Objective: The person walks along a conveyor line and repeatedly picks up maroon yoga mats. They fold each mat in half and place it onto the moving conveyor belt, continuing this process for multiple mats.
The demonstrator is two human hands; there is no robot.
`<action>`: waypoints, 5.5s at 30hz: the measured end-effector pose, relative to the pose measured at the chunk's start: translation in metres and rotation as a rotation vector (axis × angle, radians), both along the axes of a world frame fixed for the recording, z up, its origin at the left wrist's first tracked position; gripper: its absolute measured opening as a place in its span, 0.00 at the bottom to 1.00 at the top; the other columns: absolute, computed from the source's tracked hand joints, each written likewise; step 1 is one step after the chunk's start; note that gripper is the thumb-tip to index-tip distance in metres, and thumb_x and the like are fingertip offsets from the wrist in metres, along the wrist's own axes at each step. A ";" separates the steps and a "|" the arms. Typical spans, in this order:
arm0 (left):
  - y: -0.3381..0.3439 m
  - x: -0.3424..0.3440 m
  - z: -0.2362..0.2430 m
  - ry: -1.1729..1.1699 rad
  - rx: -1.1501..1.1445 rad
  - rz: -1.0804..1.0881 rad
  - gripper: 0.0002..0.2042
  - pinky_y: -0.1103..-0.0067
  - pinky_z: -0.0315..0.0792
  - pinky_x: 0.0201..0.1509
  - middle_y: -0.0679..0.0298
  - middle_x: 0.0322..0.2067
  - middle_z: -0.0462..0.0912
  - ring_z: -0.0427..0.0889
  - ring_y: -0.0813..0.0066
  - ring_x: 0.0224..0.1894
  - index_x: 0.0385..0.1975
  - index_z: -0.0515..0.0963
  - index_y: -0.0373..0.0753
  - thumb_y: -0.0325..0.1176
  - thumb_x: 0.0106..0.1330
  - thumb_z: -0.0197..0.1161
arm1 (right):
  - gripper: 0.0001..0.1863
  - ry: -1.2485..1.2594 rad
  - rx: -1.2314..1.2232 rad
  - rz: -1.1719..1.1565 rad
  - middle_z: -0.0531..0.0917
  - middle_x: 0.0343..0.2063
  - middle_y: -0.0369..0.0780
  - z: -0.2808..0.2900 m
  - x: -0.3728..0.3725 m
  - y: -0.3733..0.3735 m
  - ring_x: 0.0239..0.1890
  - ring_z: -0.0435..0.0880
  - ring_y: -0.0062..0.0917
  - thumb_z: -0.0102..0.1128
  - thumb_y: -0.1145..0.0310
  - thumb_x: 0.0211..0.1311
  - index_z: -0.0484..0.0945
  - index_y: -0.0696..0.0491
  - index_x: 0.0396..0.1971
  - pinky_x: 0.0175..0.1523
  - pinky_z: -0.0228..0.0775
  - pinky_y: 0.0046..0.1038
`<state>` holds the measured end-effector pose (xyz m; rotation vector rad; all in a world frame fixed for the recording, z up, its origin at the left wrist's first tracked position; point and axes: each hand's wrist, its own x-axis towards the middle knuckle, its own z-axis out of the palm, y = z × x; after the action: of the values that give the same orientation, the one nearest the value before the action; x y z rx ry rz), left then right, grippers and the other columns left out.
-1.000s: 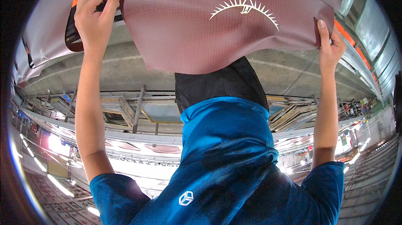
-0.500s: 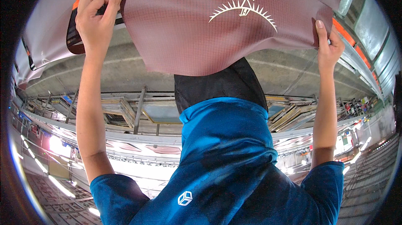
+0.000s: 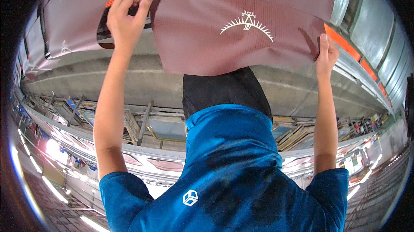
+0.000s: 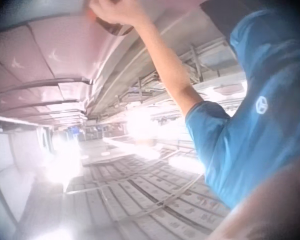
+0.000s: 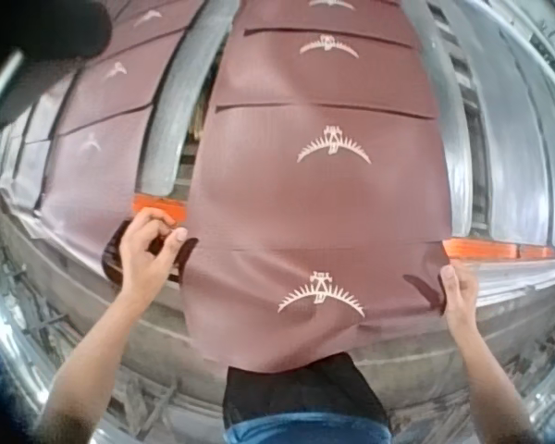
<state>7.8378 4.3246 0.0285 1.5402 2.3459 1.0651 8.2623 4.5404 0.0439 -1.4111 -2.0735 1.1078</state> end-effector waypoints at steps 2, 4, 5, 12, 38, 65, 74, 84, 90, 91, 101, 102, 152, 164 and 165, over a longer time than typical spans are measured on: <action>0.003 0.003 0.000 -0.028 -0.034 0.075 0.13 0.84 0.68 0.30 0.67 0.27 0.78 0.74 0.80 0.24 0.23 0.77 0.33 0.37 0.56 0.70 | 0.22 0.016 -0.026 -0.085 0.63 0.21 0.29 -0.001 0.001 -0.002 0.27 0.57 0.15 0.50 0.57 0.70 0.64 0.57 0.20 0.31 0.50 0.21; 0.007 0.006 0.002 -0.028 -0.033 0.119 0.13 0.82 0.67 0.28 0.69 0.25 0.77 0.73 0.80 0.22 0.22 0.77 0.35 0.38 0.57 0.69 | 0.23 0.028 -0.048 -0.095 0.62 0.19 0.29 -0.003 0.004 -0.001 0.26 0.57 0.15 0.50 0.57 0.70 0.61 0.56 0.18 0.31 0.49 0.21; 0.008 0.006 0.003 -0.005 -0.045 0.129 0.13 0.82 0.66 0.27 0.69 0.24 0.77 0.73 0.79 0.22 0.21 0.77 0.35 0.39 0.56 0.69 | 0.24 0.014 -0.045 -0.077 0.61 0.19 0.28 -0.003 0.009 0.000 0.25 0.56 0.15 0.49 0.56 0.71 0.62 0.55 0.18 0.30 0.47 0.22; 0.004 0.009 0.012 0.099 -0.087 0.125 0.14 0.79 0.67 0.29 0.64 0.24 0.77 0.73 0.73 0.22 0.23 0.77 0.34 0.40 0.61 0.65 | 0.23 0.092 -0.052 -0.226 0.64 0.17 0.29 0.005 0.004 0.003 0.23 0.59 0.14 0.51 0.58 0.70 0.66 0.55 0.16 0.30 0.52 0.21; -0.003 0.008 0.005 0.215 -0.083 0.214 0.20 0.67 0.63 0.27 0.59 0.19 0.70 0.70 0.59 0.22 0.16 0.72 0.35 0.45 0.61 0.63 | 0.46 1.675 -0.892 0.801 0.62 0.58 0.65 0.280 -0.122 -0.075 0.60 0.65 0.50 0.33 0.35 0.59 0.66 0.67 0.55 0.58 0.63 0.47; 0.019 -0.003 0.040 -0.008 -0.364 0.054 0.09 0.68 0.62 0.36 0.64 0.31 0.76 0.72 0.60 0.33 0.23 0.74 0.38 0.35 0.58 0.63 | 0.21 0.876 -0.983 -0.644 0.78 0.45 0.53 -0.011 -0.452 0.433 0.38 0.83 0.37 0.56 0.70 0.63 0.60 0.59 0.51 0.31 0.78 0.26; 0.023 -0.015 0.042 -0.127 -0.341 0.067 0.08 0.68 0.61 0.35 0.65 0.33 0.77 0.72 0.60 0.34 0.25 0.75 0.39 0.36 0.58 0.63 | 0.10 0.529 -0.892 -0.291 0.83 0.30 0.47 -0.010 -0.420 0.394 0.24 0.83 0.26 0.55 0.71 0.64 0.72 0.63 0.37 0.18 0.70 0.16; 0.226 -0.077 0.062 -0.497 0.056 0.158 0.19 0.70 0.71 0.46 0.51 0.43 0.75 0.75 0.62 0.43 0.51 0.69 0.30 0.35 0.64 0.60 | 0.20 0.449 -0.998 -0.363 0.82 0.37 0.52 0.008 -0.336 0.306 0.32 0.85 0.31 0.62 0.63 0.62 0.72 0.64 0.43 0.30 0.79 0.22; 0.355 -0.156 0.013 -0.420 -0.214 0.312 0.25 0.68 0.73 0.43 0.51 0.33 0.80 0.81 0.58 0.35 0.47 0.72 0.27 0.48 0.65 0.58 | 0.32 0.566 -0.959 -0.473 0.78 0.43 0.60 0.008 -0.261 0.319 0.39 0.83 0.44 0.63 0.59 0.60 0.61 0.67 0.53 0.43 0.82 0.32; 0.365 -0.167 0.009 -0.449 -0.243 0.305 0.24 0.70 0.75 0.37 0.53 0.30 0.80 0.81 0.63 0.29 0.46 0.73 0.27 0.46 0.64 0.59 | 0.32 0.603 -0.929 -0.521 0.77 0.43 0.60 0.008 -0.256 0.326 0.40 0.83 0.45 0.64 0.60 0.60 0.60 0.66 0.53 0.44 0.82 0.35; 0.374 -0.163 -0.004 -1.013 -0.015 0.318 0.14 0.78 0.81 0.30 0.58 0.33 0.79 0.81 0.71 0.31 0.45 0.73 0.26 0.26 0.61 0.61 | 0.31 0.649 -0.637 -0.816 0.73 0.37 0.53 -0.037 -0.249 0.378 0.31 0.81 0.38 0.69 0.70 0.53 0.60 0.69 0.49 0.38 0.84 0.38; 0.376 -0.162 -0.003 -1.006 -0.022 0.298 0.15 0.78 0.81 0.30 0.58 0.34 0.79 0.81 0.71 0.34 0.46 0.73 0.26 0.25 0.61 0.60 | 0.30 0.643 -0.599 -0.783 0.73 0.37 0.53 -0.043 -0.240 0.382 0.31 0.80 0.37 0.69 0.71 0.52 0.61 0.69 0.48 0.37 0.84 0.37; 0.211 -0.073 0.022 -0.505 -0.298 0.488 0.13 0.71 0.74 0.39 0.57 0.27 0.85 0.84 0.64 0.31 0.30 0.84 0.36 0.41 0.53 0.70 | 0.14 0.047 -0.218 -0.327 0.84 0.27 0.37 0.012 -0.137 0.219 0.25 0.80 0.16 0.67 0.63 0.56 0.84 0.58 0.37 0.32 0.77 0.19; 0.217 -0.075 0.020 -0.493 -0.270 0.509 0.12 0.72 0.75 0.37 0.59 0.28 0.85 0.83 0.69 0.29 0.30 0.84 0.35 0.36 0.51 0.72 | 0.16 0.085 -0.106 -0.307 0.83 0.26 0.38 0.005 -0.142 0.218 0.25 0.80 0.16 0.68 0.67 0.54 0.81 0.59 0.41 0.31 0.77 0.19; 0.218 -0.074 0.021 -0.531 -0.249 0.522 0.12 0.74 0.75 0.35 0.60 0.28 0.85 0.83 0.69 0.30 0.31 0.83 0.36 0.35 0.51 0.72 | 0.16 0.125 -0.168 -0.321 0.83 0.26 0.37 0.003 -0.141 0.219 0.24 0.80 0.16 0.69 0.67 0.54 0.81 0.59 0.41 0.31 0.77 0.19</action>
<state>7.7643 4.5421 0.0493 0.4783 2.3981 1.0487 8.1211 4.7592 0.0466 -1.6380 -1.6291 1.2181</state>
